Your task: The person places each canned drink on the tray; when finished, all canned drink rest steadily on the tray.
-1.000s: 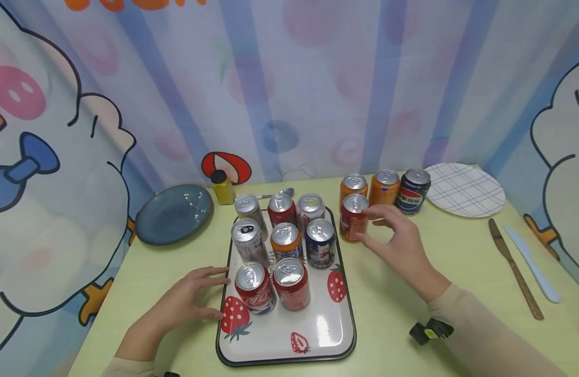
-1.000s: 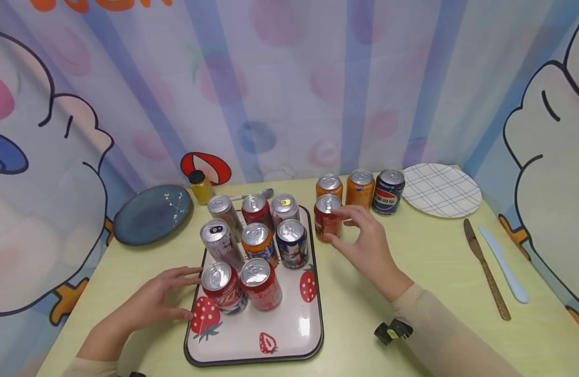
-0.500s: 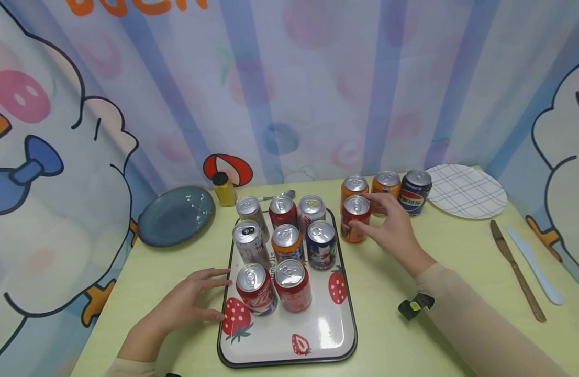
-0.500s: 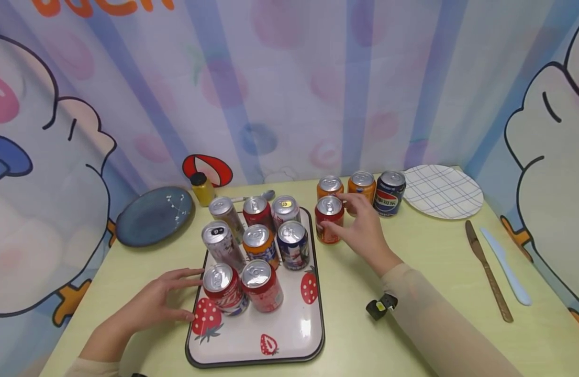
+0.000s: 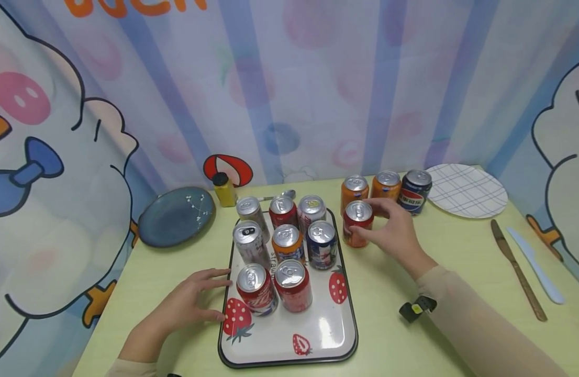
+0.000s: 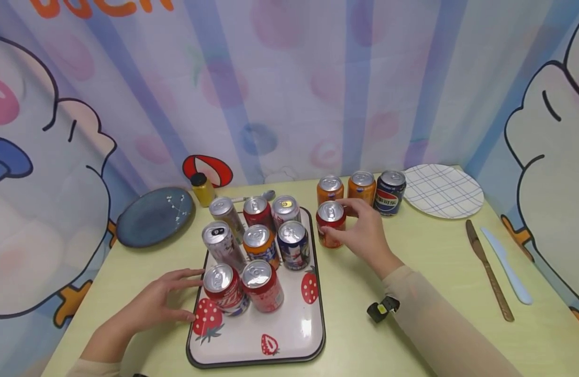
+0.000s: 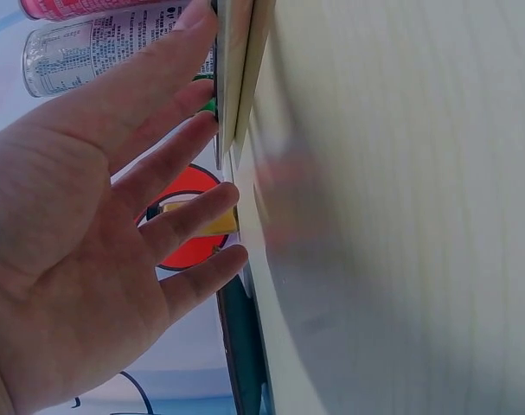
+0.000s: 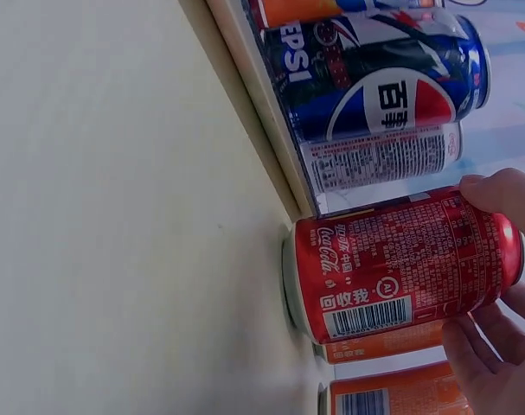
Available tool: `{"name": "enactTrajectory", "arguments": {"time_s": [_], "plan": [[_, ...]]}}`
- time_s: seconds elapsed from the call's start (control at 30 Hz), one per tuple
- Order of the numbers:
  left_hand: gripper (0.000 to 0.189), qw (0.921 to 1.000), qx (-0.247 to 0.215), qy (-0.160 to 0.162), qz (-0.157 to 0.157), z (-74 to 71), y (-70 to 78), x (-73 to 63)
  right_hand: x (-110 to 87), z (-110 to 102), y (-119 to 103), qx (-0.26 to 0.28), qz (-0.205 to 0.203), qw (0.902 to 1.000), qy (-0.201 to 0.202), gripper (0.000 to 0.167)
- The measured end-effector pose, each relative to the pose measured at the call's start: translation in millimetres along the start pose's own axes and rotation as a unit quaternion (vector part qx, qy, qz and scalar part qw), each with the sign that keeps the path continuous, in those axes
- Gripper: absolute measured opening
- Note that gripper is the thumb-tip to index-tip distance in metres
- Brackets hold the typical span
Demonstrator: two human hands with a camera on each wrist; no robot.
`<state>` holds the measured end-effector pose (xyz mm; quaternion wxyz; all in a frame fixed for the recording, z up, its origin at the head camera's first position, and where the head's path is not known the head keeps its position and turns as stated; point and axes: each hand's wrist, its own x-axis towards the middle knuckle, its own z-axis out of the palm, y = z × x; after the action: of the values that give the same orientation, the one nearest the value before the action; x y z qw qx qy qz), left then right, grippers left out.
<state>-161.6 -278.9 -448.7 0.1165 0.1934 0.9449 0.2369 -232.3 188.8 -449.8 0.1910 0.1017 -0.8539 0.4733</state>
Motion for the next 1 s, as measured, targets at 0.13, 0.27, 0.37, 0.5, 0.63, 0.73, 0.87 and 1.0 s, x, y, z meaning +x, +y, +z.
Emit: {"name": "enactTrajectory", "arguments": {"time_s": [0.13, 0.27, 0.37, 0.5, 0.63, 0.73, 0.87, 1.0], "plan": [[0.069, 1.0, 0.0, -0.001, -0.006, 1.1, -0.5, 0.1, -13.9, -7, -7, -0.009, -0.022, 0.9997, 0.001, 0.062], [0.069, 0.9999, 0.002, -0.001, -0.01, 0.2, 0.4, 0.1, -30.8, -15, -20, -0.002, -0.047, 0.9989, 0.005, 0.061], [0.07, 1.0, 0.005, -0.001, -0.009, -0.3, 0.4, 0.3, -43.9, -19, -32, 0.014, -0.06, 0.9981, 0.001, 0.062], [0.07, 1.0, 0.004, -0.001, -0.003, 0.7, -0.5, 0.7, -60.5, -22, -49, 0.049, -0.061, 0.9969, -0.013, 0.064], [0.069, 1.0, -0.001, -0.001, -0.006, 0.7, -0.7, 1.3, -72.7, -18, -63, 0.085, -0.057, 0.9943, -0.031, 0.066], [0.069, 0.9999, -0.004, -0.002, -0.011, 0.6, -0.6, 1.5, -79.2, -12, -69, 0.101, -0.054, 0.9924, -0.046, 0.066], [0.068, 0.9999, -0.006, -0.003, -0.014, 0.6, -0.3, 0.6, -84.1, -1, -74, 0.107, -0.058, 0.9905, -0.065, 0.065], [0.068, 0.9998, -0.008, -0.004, -0.017, 0.4, 0.6, 0.3, -85.2, 11, -74, 0.108, -0.065, 0.9891, -0.078, 0.065]]}}
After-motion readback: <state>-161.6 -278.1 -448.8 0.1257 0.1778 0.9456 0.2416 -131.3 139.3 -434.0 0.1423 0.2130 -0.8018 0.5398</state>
